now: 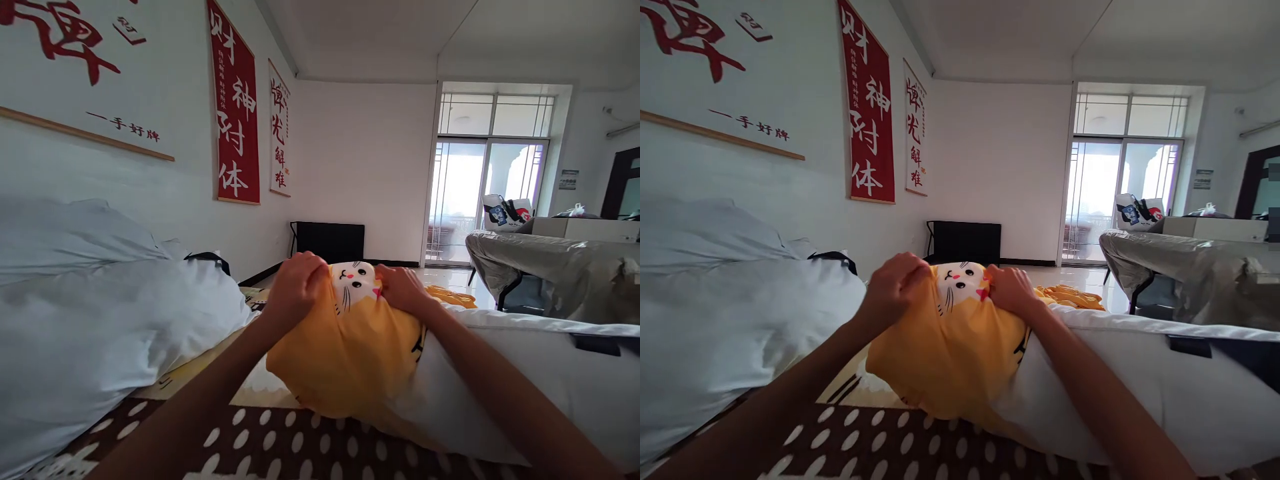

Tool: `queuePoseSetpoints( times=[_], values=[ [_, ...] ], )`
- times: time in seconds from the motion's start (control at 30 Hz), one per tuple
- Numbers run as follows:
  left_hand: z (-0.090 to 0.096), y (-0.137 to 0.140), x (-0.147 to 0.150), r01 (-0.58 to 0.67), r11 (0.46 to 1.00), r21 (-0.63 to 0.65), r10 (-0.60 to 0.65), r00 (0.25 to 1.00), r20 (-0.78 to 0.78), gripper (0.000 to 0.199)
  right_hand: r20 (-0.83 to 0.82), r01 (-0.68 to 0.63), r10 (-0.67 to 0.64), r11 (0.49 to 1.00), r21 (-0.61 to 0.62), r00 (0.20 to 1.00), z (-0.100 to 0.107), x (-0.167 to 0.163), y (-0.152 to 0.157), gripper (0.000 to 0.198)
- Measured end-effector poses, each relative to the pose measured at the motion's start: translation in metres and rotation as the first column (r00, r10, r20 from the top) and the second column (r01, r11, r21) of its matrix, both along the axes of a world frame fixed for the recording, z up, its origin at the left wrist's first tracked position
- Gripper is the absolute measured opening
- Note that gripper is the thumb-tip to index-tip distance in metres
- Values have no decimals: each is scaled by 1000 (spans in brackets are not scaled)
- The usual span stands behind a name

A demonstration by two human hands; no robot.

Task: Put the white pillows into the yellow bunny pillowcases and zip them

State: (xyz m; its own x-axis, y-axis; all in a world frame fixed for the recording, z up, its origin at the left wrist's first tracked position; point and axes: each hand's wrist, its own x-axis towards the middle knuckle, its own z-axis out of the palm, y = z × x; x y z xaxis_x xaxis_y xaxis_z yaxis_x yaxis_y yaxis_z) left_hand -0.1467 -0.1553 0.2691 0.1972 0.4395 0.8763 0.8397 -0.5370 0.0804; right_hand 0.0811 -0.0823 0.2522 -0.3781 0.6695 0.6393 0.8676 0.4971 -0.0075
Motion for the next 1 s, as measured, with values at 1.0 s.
queuePoseSetpoints(
  times=[1.0],
  values=[
    [2,-10,20,20,936,-352,-71,989,-133,36,17,-468,471,869,162,882,-38,-45,-68,17]
  ],
)
